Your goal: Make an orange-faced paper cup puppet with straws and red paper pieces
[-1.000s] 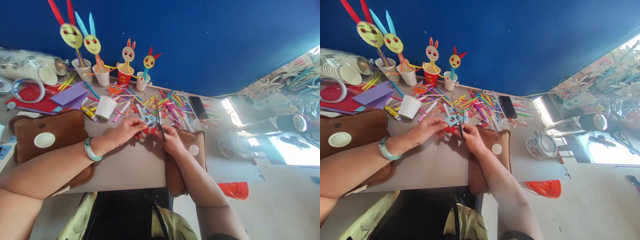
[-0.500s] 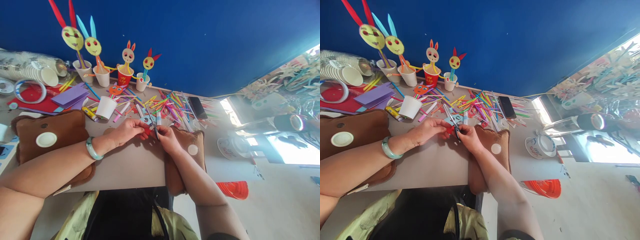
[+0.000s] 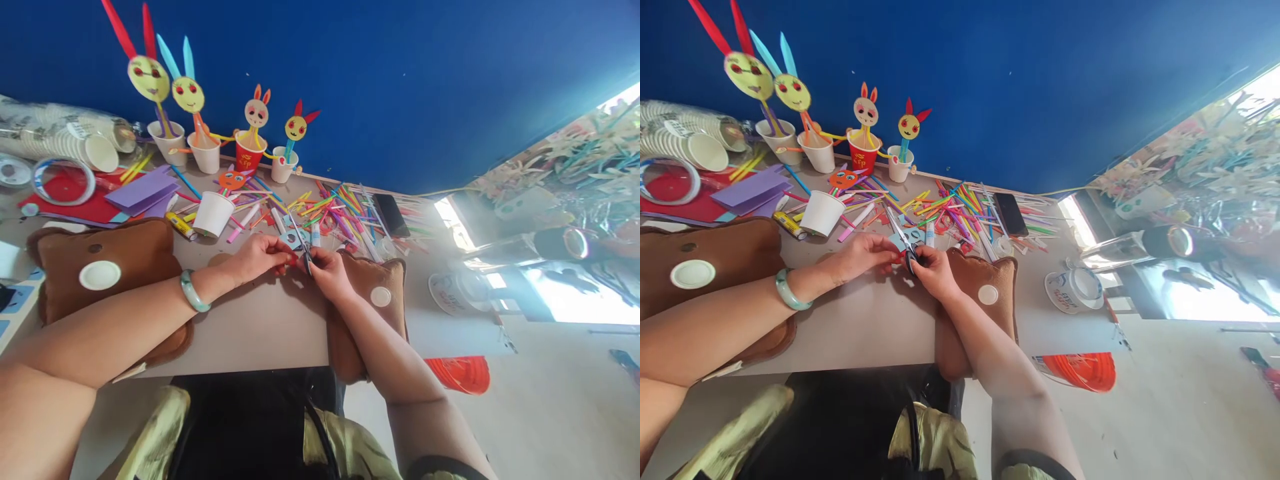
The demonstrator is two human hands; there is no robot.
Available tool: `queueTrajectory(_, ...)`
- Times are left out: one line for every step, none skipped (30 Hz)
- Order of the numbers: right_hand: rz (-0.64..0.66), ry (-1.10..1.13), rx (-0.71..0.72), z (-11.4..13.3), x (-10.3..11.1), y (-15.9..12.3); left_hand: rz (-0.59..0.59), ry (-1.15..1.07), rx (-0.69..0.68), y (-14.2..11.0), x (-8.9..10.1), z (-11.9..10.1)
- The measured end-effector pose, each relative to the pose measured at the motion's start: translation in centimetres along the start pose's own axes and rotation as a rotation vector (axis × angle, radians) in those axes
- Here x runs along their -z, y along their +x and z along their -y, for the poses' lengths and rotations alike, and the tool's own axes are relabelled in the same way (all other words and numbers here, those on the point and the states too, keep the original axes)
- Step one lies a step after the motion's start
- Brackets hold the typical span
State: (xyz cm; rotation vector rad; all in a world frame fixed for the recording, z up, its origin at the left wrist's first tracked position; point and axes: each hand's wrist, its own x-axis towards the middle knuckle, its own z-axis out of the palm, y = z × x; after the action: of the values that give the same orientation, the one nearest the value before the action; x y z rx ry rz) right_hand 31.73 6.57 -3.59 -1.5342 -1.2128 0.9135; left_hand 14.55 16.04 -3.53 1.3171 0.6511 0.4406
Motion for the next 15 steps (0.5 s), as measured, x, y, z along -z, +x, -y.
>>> queueTrajectory(-0.033,-0.017,0.028,-0.1,0.0,0.0,-0.017,0.03,-0.011,0.1,0.1,0.1)
queueTrajectory(-0.074,-0.029,0.055,-0.2,-0.1,-0.1,-0.04,0.06,-0.023,0.2,0.3,0.1)
queueTrajectory(-0.115,-0.035,0.077,-0.4,-0.1,-0.1,-0.064,0.09,-0.038,0.4,0.4,0.2)
queueTrajectory(-0.155,-0.035,0.098,-0.5,-0.2,-0.2,-0.089,0.12,-0.057,0.5,0.6,0.2)
queueTrajectory(-0.192,-0.03,0.117,-0.7,-0.3,-0.2,-0.114,0.149,-0.084,0.6,0.8,0.2)
queueTrajectory(-0.222,-0.028,0.136,-0.8,-0.4,-0.2,-0.134,0.179,-0.116,0.8,1.0,0.2)
queueTrajectory(-0.255,-0.032,0.158,-0.9,-0.6,-0.2,-0.159,0.214,-0.153,0.9,1.2,0.3)
queueTrajectory(-0.289,-0.05,0.181,-1.0,-0.8,-0.2,-0.186,0.25,-0.195,1.1,1.5,0.3)
queueTrajectory(-0.317,-0.086,0.199,-0.9,-1.1,-0.2,-0.22,0.284,-0.245,1.2,1.7,0.4)
queueTrajectory(-0.341,-0.128,0.21,-0.8,-1.3,-0.1,-0.26,0.306,-0.278,1.3,2.0,0.5)
queueTrajectory(-0.357,-0.177,0.215,-0.6,-1.4,-0.1,-0.269,0.331,-0.295,1.5,2.2,0.7)
queueTrajectory(-0.324,-0.238,0.21,-0.3,-1.5,-0.1,-0.29,0.357,-0.318,1.6,2.3,0.9)
queueTrajectory(-0.281,-0.319,0.199,0.2,-1.4,0.0,-0.305,0.379,-0.346,1.6,2.5,1.1)
queueTrajectory(-0.257,-0.404,0.192,0.7,-1.2,-0.1,-0.312,0.405,-0.364,1.7,2.6,1.3)
queueTrajectory(-0.224,-0.485,0.195,1.3,-0.8,-0.2,-0.335,0.425,-0.38,1.7,2.7,1.5)
